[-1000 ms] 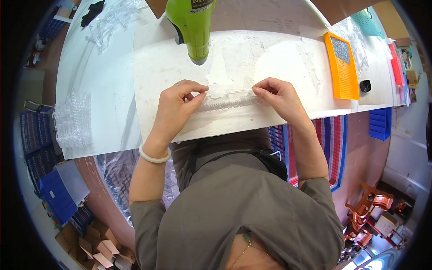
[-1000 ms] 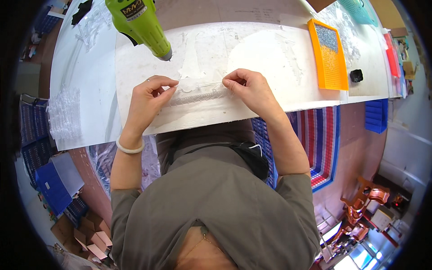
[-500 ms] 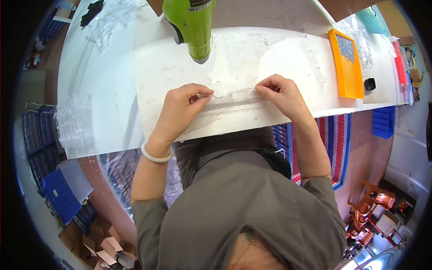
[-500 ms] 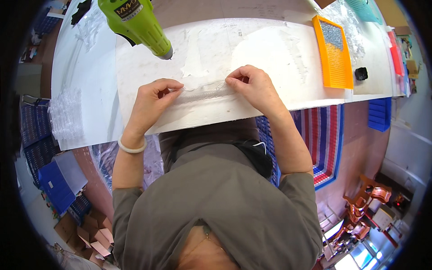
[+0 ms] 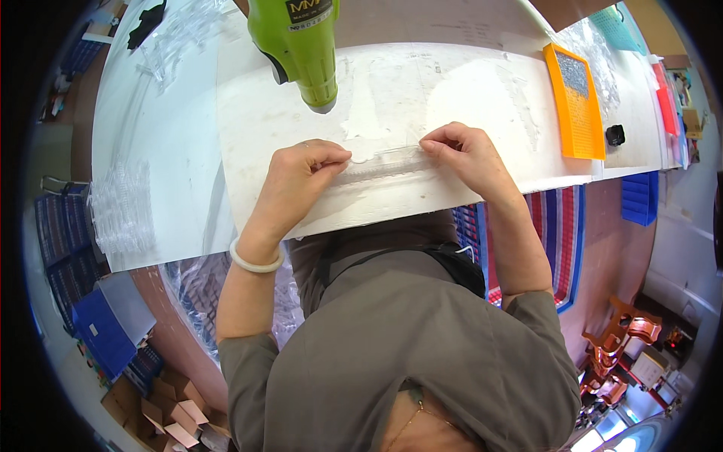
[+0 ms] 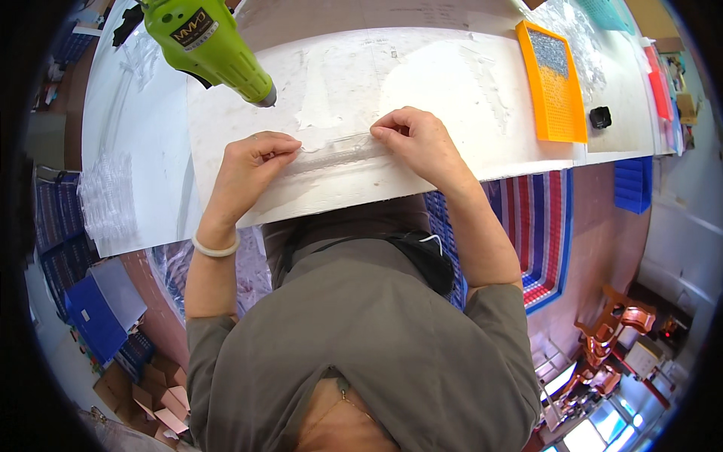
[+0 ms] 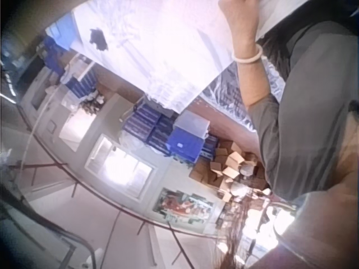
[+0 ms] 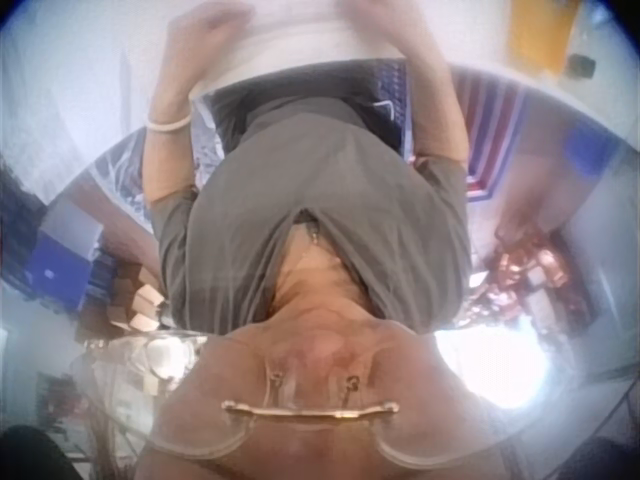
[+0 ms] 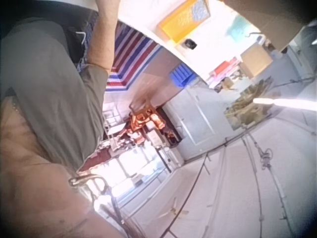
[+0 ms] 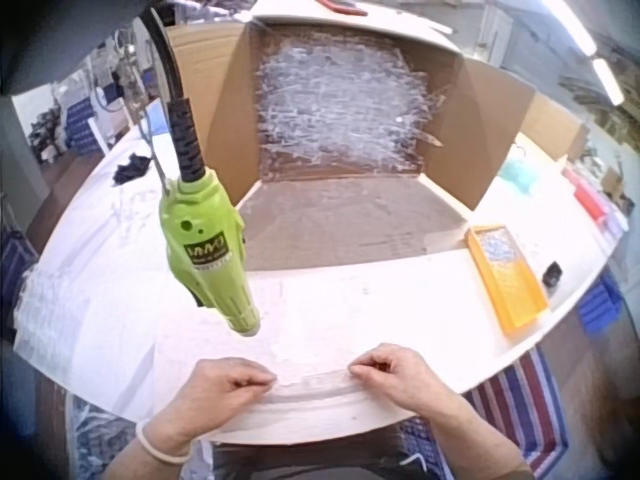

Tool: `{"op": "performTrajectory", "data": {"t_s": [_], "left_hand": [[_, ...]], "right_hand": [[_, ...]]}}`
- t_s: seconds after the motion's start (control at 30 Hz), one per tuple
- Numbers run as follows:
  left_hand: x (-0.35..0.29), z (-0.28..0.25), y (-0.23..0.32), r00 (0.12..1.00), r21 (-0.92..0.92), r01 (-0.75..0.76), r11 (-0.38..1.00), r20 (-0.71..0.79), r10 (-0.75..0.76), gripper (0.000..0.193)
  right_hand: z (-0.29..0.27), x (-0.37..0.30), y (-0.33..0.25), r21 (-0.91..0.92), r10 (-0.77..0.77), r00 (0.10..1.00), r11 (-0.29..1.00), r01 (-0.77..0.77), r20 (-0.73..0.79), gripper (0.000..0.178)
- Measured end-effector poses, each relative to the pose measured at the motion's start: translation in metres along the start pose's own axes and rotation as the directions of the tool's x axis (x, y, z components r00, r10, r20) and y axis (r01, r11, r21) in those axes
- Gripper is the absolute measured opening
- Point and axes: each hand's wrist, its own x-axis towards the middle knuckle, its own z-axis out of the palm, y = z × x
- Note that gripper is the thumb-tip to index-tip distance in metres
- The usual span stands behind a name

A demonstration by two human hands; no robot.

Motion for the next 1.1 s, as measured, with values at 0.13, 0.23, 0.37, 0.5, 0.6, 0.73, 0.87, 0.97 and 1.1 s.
{"op": "performTrajectory", "data": {"t_s": [0.13, 0.23, 0.37, 0.5, 0.6, 0.73, 0.87, 0.97, 1.1], "left_hand": [[0.000, -0.001, 0.001, 0.998, -0.007, 0.062, 0.998, 0.006, -0.062, 0.018], [0.000, -0.003, 0.001, 0.996, -0.013, 0.090, 0.996, 0.009, -0.090, 0.018], [0.003, -0.002, 0.002, 0.999, 0.012, 0.034, 0.999, 0.026, -0.034, 0.018], [0.003, -0.003, 0.006, 0.999, 0.016, 0.041, 0.999, 0.021, -0.042, 0.018], [0.002, -0.003, 0.005, 0.997, 0.004, 0.074, 0.997, 0.018, -0.074, 0.018], [-0.001, 0.000, 0.005, 0.999, 0.013, 0.050, 0.999, 0.000, -0.050, 0.018], [0.002, 0.000, 0.004, 1.000, 0.036, 0.017, 0.999, 0.001, -0.018, 0.018], [0.002, -0.002, 0.007, 0.999, 0.060, 0.052, 0.997, -0.002, -0.052, 0.017], [0.001, 0.000, 0.007, 0.994, 0.056, 0.108, 0.993, -0.024, -0.106, 0.018]], "right_hand": [[0.000, 0.003, -0.002, 0.037, 0.031, 0.999, 0.999, -0.032, 0.030, 0.024], [-0.001, 0.003, -0.003, 0.034, 0.054, 0.997, 0.998, -0.056, 0.048, 0.024], [-0.002, 0.003, 0.001, 0.027, 0.058, 0.998, 0.998, -0.058, 0.035, 0.025], [-0.003, 0.004, -0.002, 0.016, 0.072, 0.997, 0.997, -0.073, 0.021, 0.024], [-0.004, 0.006, -0.002, 0.032, 0.053, 0.997, 0.998, -0.055, 0.051, 0.024], [-0.003, 0.005, -0.002, 0.020, 0.061, 0.996, 0.998, -0.062, 0.060, 0.024], [-0.004, 0.004, -0.003, 0.031, 0.077, 0.996, 0.996, -0.079, 0.047, 0.025], [-0.005, 0.007, -0.007, -0.015, 0.069, 0.995, 0.998, -0.068, 0.067, 0.025], [-0.003, 0.008, -0.003, 0.005, 0.068, 0.995, 0.998, -0.068, 0.071, 0.025]]}}
